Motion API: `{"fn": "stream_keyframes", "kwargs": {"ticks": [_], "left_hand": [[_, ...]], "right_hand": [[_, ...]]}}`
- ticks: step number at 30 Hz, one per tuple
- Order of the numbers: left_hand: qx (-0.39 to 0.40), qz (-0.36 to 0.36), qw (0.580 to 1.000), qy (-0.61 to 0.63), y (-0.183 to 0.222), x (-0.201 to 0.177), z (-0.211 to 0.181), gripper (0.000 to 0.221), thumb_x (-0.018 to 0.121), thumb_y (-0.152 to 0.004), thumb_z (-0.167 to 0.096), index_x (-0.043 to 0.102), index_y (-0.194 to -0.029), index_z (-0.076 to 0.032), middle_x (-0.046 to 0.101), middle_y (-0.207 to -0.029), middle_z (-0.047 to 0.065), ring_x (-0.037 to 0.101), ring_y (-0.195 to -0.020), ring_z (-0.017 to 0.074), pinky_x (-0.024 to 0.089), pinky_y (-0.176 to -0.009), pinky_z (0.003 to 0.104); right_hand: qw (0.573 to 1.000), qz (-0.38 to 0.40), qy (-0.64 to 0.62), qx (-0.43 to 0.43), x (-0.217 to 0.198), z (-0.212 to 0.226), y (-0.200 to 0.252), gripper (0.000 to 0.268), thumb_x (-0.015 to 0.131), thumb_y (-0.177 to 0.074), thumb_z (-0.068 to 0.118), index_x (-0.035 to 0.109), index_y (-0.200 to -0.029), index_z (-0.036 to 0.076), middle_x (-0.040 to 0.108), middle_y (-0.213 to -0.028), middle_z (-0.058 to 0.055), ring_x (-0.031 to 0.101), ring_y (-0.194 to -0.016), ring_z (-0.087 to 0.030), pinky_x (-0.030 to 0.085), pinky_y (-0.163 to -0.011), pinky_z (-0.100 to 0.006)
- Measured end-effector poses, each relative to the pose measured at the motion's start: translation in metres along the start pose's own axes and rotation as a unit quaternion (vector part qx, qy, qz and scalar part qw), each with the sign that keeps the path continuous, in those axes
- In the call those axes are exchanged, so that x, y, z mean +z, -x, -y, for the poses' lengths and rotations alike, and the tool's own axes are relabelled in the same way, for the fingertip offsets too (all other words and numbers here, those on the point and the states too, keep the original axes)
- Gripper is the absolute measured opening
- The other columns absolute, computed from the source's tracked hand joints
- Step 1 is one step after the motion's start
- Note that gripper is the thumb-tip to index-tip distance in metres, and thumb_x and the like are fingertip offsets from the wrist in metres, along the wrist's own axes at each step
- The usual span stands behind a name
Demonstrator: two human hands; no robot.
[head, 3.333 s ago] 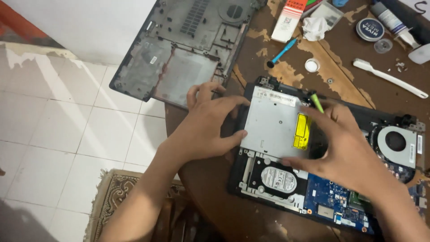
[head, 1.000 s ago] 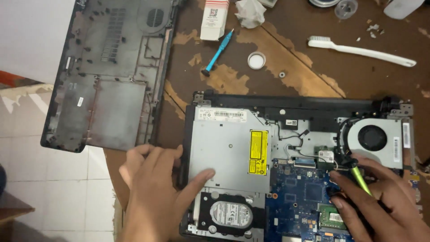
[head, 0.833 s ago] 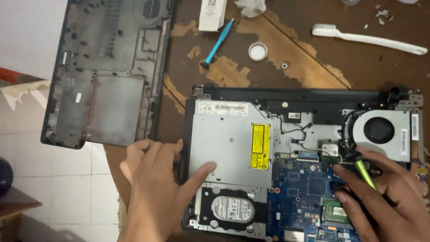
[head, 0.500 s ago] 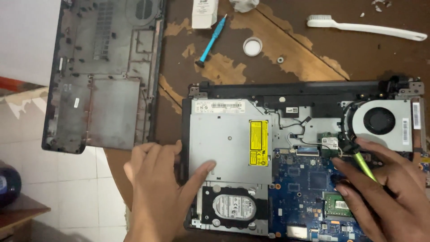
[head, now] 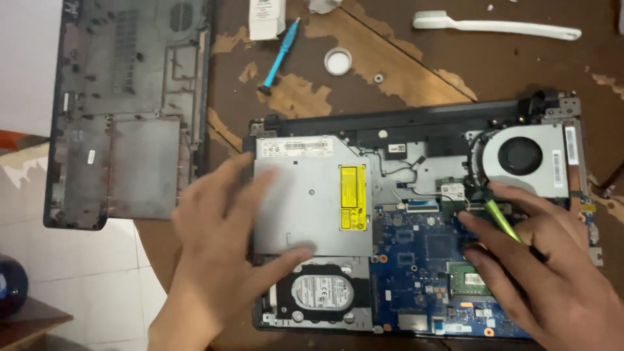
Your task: The person uses a green screwdriver to unscrew components inside an opened laptop on a round wooden table, then lifts out the hard drive and unscrews its mounting bracket, holding the drive in one hand while working on it.
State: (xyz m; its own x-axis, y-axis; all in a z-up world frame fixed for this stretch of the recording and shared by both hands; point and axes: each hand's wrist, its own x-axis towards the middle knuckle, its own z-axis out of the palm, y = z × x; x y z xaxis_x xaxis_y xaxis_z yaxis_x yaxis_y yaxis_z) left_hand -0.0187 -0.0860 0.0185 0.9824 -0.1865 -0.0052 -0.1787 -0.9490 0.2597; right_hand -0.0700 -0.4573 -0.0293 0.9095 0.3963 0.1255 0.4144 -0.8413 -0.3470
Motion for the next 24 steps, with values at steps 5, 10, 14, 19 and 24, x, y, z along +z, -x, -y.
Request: {"fn": "stream_keyframes", "kwargs": {"ticks": [5,10,14,19,24], "left_hand": [[0.246,0.019,0.968,0.044,-0.029,0.003,-0.011,0.085,0.068,-0.084,-0.072,0.047,-0.152,-0.026,0.029,-0.168,0.014,0.032,-0.152,0.0396,0.028,-0.111,0.058],[0.289,0.058,0.956,0.001,-0.052,-0.004,-0.014,0.090,0.060,-0.085,-0.077,0.043,-0.154,-0.021,0.034,-0.165,0.013,0.030,-0.151,0.0353,0.022,-0.115,0.057],[0.270,0.053,0.961,0.018,-0.049,-0.003,-0.001,0.090,0.056,-0.085,-0.077,0.042,-0.155,-0.022,0.037,-0.165,0.011,0.035,-0.151,0.0336,0.020,-0.118,0.053],[0.264,0.040,0.964,-0.001,-0.045,0.004,0.001,0.092,0.050,-0.085,-0.081,0.040,-0.158,-0.025,0.031,-0.169,0.007,0.021,-0.158,0.0342,0.018,-0.123,0.062],[0.287,0.028,0.957,0.005,-0.050,0.006,-0.007,0.092,0.053,-0.086,-0.079,0.042,-0.156,-0.022,0.036,-0.167,0.008,0.027,-0.156,0.0358,0.021,-0.122,0.058]], "right_hand": [[0.999,0.009,0.005,-0.038,-0.005,-0.001,-0.005,0.056,0.058,-0.092,0.031,0.053,-0.144,0.013,0.048,-0.106,-0.004,0.044,-0.149,-0.037,0.040,-0.128,-0.067],[0.998,-0.007,-0.011,-0.054,-0.010,0.002,-0.010,0.054,0.063,-0.091,0.024,0.055,-0.142,0.009,0.049,-0.101,-0.006,0.048,-0.145,-0.042,0.038,-0.117,-0.066],[0.999,0.000,-0.014,-0.047,-0.005,-0.001,-0.006,0.058,0.062,-0.090,0.025,0.051,-0.145,0.011,0.048,-0.105,-0.004,0.047,-0.143,-0.038,0.032,-0.133,-0.075],[0.998,0.005,-0.028,-0.056,0.006,-0.012,0.001,0.058,0.064,-0.089,0.022,0.052,-0.145,0.013,0.051,-0.115,-0.008,0.045,-0.146,-0.044,0.038,-0.130,-0.076],[0.999,0.008,-0.017,-0.044,0.014,-0.020,0.012,0.063,0.065,-0.087,0.024,0.049,-0.148,0.019,0.050,-0.127,-0.006,0.040,-0.152,-0.041,0.036,-0.129,-0.076]]}}
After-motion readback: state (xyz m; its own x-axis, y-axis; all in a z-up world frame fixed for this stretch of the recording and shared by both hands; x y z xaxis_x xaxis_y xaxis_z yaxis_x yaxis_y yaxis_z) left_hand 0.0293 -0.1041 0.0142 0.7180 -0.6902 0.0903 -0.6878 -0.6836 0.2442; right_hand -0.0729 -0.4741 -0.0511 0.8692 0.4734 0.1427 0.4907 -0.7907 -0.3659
